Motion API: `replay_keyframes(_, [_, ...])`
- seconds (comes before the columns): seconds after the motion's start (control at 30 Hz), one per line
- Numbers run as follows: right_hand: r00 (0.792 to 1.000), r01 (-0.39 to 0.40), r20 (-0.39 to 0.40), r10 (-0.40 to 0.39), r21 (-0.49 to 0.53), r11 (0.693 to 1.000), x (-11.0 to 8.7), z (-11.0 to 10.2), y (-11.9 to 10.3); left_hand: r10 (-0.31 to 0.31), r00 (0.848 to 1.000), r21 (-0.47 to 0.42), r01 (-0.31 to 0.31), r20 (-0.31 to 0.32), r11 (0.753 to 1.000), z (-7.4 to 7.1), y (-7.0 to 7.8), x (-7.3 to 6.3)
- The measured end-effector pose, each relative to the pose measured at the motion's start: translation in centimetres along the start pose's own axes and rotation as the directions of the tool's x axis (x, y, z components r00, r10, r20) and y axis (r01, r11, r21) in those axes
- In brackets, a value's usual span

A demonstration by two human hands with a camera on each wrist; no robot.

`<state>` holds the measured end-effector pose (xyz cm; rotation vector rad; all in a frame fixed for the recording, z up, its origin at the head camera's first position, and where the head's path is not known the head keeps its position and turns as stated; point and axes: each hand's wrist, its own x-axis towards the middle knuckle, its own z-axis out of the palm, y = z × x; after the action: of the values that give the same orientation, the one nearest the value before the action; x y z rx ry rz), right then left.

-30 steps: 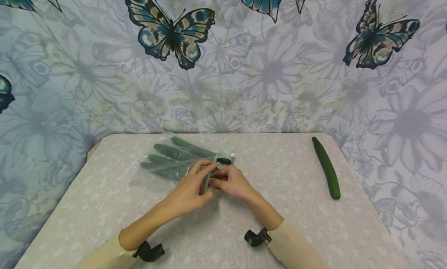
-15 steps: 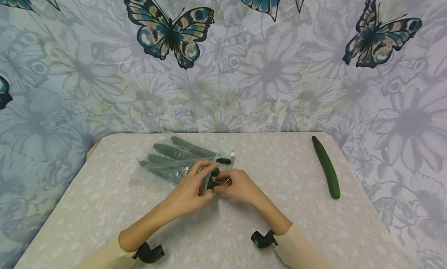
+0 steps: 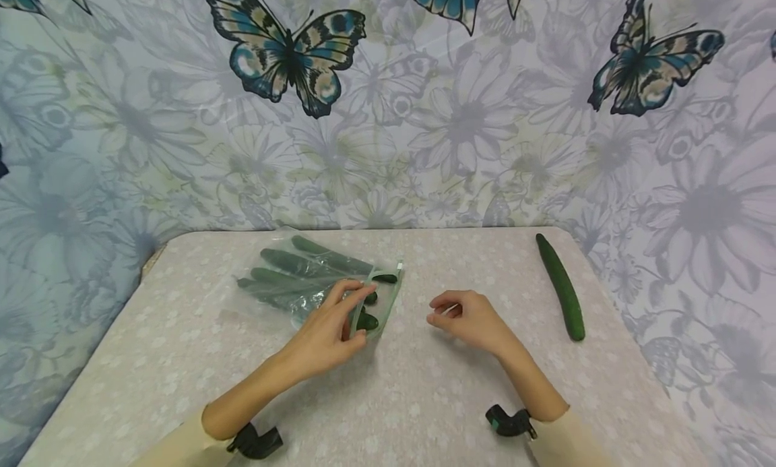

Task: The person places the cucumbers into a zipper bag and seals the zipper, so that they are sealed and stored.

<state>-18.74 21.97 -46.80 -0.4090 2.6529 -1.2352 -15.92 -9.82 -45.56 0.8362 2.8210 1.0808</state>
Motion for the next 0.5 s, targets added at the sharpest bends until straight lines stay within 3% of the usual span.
replay_keyframes(0.5, [0.975,-0.123,-0.197,0.099,-0.111,0.986,-5.2,-7.1,4.5,0.034,0.999,0.003,-0.035,0.008,0.999,0.5,-0.3,0.0])
